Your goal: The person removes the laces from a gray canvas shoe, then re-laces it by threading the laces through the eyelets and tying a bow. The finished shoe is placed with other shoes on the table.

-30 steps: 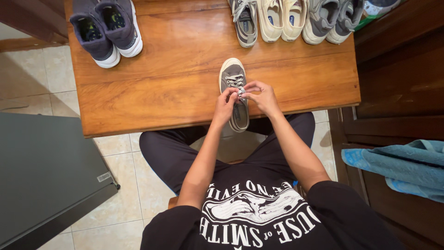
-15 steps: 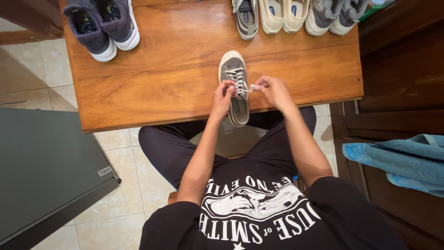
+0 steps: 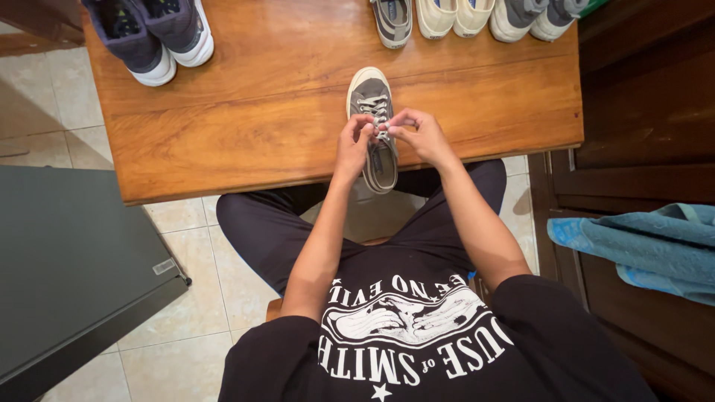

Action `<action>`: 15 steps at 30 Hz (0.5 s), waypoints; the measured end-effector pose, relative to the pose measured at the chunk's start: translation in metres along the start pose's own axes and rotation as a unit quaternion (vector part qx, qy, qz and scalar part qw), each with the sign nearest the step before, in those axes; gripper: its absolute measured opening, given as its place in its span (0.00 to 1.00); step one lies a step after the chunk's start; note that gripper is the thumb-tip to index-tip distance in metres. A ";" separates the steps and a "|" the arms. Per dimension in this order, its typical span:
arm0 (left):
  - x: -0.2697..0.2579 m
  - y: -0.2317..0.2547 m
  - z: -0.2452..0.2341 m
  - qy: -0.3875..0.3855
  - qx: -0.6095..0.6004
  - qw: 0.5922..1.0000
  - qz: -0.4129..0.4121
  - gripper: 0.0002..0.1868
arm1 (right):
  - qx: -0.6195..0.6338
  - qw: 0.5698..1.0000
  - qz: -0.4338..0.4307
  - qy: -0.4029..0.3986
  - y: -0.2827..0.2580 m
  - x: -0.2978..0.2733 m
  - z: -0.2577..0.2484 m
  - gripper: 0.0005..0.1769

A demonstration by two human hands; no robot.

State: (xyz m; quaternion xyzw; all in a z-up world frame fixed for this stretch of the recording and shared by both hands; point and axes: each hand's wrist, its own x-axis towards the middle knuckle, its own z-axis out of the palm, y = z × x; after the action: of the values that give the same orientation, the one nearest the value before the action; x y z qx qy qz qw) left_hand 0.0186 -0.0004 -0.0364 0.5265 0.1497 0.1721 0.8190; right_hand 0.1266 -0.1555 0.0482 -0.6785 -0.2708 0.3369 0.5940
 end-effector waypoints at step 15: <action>-0.009 0.030 0.017 0.019 0.102 0.994 -0.012 0.13 | -0.336 0.912 -0.234 -0.011 -0.047 -0.006 -0.003 0.11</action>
State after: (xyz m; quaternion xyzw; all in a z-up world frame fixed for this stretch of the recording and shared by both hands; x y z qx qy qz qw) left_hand 0.0137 -0.0064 -0.0015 0.6024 0.1883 0.1563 0.7597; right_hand 0.1268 -0.1550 0.0954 -0.7519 -0.5251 0.0847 0.3896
